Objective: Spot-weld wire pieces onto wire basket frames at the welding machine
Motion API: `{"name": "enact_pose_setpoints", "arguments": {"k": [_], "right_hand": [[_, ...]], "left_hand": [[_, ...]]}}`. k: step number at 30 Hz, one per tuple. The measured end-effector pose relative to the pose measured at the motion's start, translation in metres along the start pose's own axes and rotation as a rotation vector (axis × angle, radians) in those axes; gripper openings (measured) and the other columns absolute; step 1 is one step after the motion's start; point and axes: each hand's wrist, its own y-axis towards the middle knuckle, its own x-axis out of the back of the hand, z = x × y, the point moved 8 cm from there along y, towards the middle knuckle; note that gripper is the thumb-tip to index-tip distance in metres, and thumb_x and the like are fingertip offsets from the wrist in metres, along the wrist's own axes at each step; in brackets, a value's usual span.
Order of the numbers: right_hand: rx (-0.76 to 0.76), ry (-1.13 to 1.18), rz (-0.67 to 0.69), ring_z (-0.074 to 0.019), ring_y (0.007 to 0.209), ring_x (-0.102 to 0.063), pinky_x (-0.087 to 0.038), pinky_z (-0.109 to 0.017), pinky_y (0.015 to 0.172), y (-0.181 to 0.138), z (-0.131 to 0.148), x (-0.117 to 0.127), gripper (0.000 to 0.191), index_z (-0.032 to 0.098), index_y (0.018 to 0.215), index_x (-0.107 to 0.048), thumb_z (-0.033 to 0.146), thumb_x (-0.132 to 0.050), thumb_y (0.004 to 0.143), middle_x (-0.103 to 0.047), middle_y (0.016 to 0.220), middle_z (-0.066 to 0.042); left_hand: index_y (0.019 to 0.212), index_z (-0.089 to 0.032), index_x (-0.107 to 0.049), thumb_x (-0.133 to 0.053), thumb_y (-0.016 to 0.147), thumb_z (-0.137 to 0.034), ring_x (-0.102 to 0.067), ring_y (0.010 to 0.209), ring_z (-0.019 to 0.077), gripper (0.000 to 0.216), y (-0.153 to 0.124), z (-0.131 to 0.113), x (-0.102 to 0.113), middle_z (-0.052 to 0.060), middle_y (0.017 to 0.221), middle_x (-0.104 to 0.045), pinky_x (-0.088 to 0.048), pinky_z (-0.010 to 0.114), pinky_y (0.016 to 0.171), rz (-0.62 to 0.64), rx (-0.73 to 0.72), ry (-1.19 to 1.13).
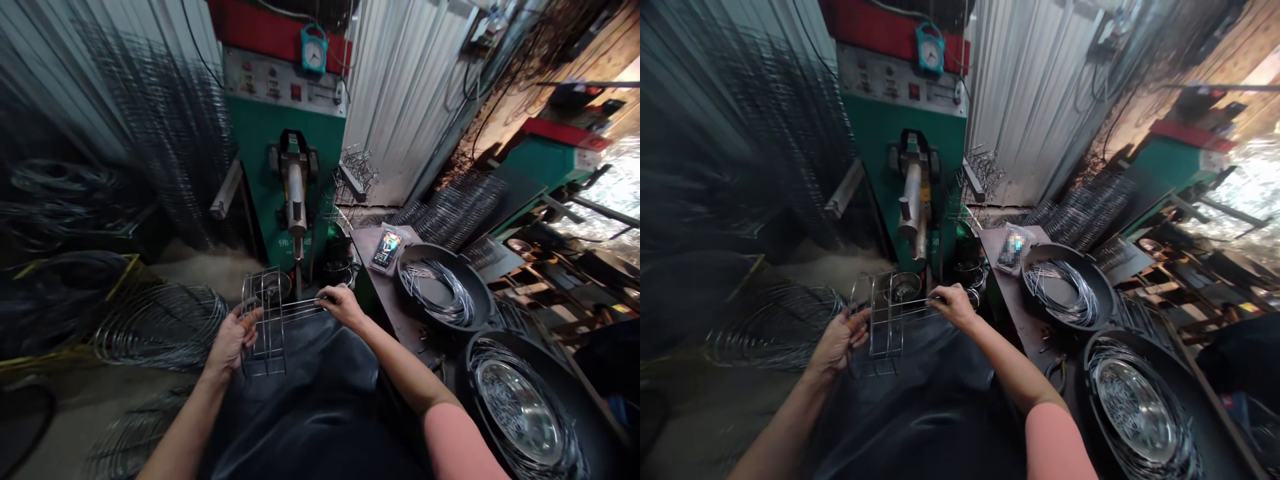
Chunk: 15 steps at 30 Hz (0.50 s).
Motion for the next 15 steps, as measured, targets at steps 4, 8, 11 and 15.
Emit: {"name": "enact_pose_setpoints", "arguments": {"k": [4,8,11,15], "right_hand": [[-0.010,0.010,-0.002,-0.0116,0.065,-0.056,-0.032,-0.027,0.077,0.009,-0.010,-0.007,0.022,0.021,0.073,-0.064,0.041,-0.058,0.081,-0.067,0.070,0.002],[-0.045,-0.002,0.004,-0.0118,0.064,-0.054,-0.031,-0.027,0.076,0.021,-0.023,-0.011,0.021,0.022,0.074,-0.065,0.041,-0.058,0.081,-0.067,0.070,0.002],[-0.065,-0.002,0.005,-0.0121,0.065,-0.054,-0.031,-0.027,0.076,0.029,-0.030,-0.012,0.022,0.022,0.073,-0.065,0.041,-0.057,0.081,-0.067,0.071,0.002],[-0.111,0.009,-0.016,-0.0120,0.063,-0.055,-0.032,-0.027,0.075,0.038,-0.042,-0.011,0.022,0.021,0.071,-0.064,0.039,-0.057,0.080,-0.067,0.070,0.002]], "left_hand": [[0.095,-0.016,-0.049,-0.078,0.051,-0.032,-0.025,0.033,0.0017,0.055,0.011,-0.001,-0.005,-0.010,0.052,-0.042,-0.022,0.015,0.031,-0.020,-0.027,-0.003],[0.095,-0.016,-0.049,-0.077,0.053,-0.033,-0.026,0.035,0.0020,0.053,0.023,0.000,-0.011,-0.009,0.055,-0.043,-0.022,0.016,0.032,-0.027,-0.038,-0.002],[0.093,-0.015,-0.050,-0.076,0.054,-0.034,-0.028,0.037,0.0022,0.050,0.030,0.000,-0.016,-0.009,0.055,-0.043,-0.022,0.016,0.032,-0.032,-0.051,0.001],[0.092,-0.016,-0.049,-0.077,0.052,-0.033,-0.029,0.037,0.0021,0.052,0.038,0.005,-0.023,-0.009,0.056,-0.042,-0.021,0.016,0.033,-0.044,-0.021,-0.023]]}}
